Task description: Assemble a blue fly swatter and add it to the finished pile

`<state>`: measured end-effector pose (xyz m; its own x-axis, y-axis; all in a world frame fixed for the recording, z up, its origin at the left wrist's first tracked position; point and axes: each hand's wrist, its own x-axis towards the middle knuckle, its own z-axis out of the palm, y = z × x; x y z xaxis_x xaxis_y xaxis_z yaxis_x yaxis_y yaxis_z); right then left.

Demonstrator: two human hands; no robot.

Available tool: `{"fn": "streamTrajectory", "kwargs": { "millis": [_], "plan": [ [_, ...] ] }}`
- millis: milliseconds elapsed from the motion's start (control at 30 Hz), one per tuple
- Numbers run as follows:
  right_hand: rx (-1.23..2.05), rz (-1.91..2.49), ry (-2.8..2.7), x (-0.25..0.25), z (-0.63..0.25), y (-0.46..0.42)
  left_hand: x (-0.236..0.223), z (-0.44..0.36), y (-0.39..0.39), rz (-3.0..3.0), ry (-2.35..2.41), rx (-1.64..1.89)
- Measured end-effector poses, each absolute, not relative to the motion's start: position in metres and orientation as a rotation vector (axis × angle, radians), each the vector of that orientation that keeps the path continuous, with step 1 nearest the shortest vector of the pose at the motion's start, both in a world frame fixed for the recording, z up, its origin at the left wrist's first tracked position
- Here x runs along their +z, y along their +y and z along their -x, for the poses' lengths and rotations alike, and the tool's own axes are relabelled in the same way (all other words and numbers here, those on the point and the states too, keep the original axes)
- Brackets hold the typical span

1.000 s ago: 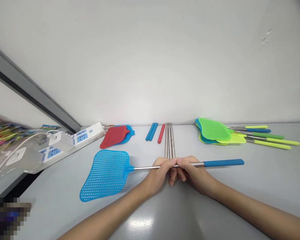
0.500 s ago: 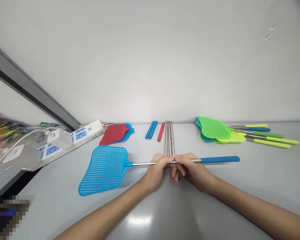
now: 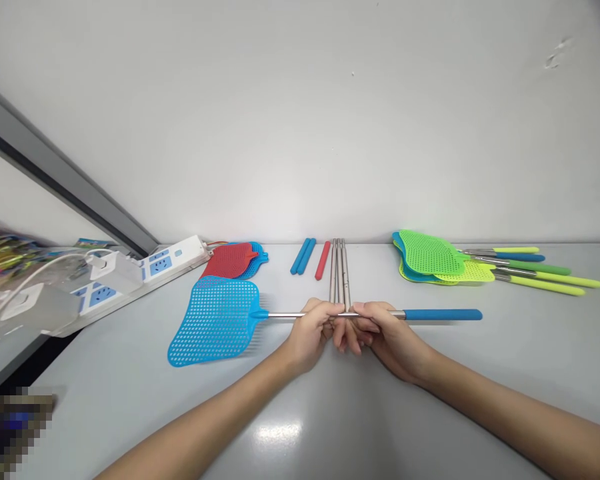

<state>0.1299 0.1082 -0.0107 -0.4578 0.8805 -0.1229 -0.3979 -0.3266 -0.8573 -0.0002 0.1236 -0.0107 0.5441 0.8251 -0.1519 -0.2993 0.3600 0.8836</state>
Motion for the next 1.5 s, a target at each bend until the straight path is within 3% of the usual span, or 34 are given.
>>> {"fn": "streamTrajectory", "kwargs": {
  "millis": [967,1500],
  "plan": [
    [1.613,0.879,-0.609,-0.0162,-0.128,0.1088,-0.0153,-0.003,0.1199,-0.789,0.702,0.973],
    [1.706,0.825,-0.973,-0.0186,-0.1303,0.1067,-0.0088,-0.0039,0.1195,-1.118,0.68,0.853]
  ]
}}
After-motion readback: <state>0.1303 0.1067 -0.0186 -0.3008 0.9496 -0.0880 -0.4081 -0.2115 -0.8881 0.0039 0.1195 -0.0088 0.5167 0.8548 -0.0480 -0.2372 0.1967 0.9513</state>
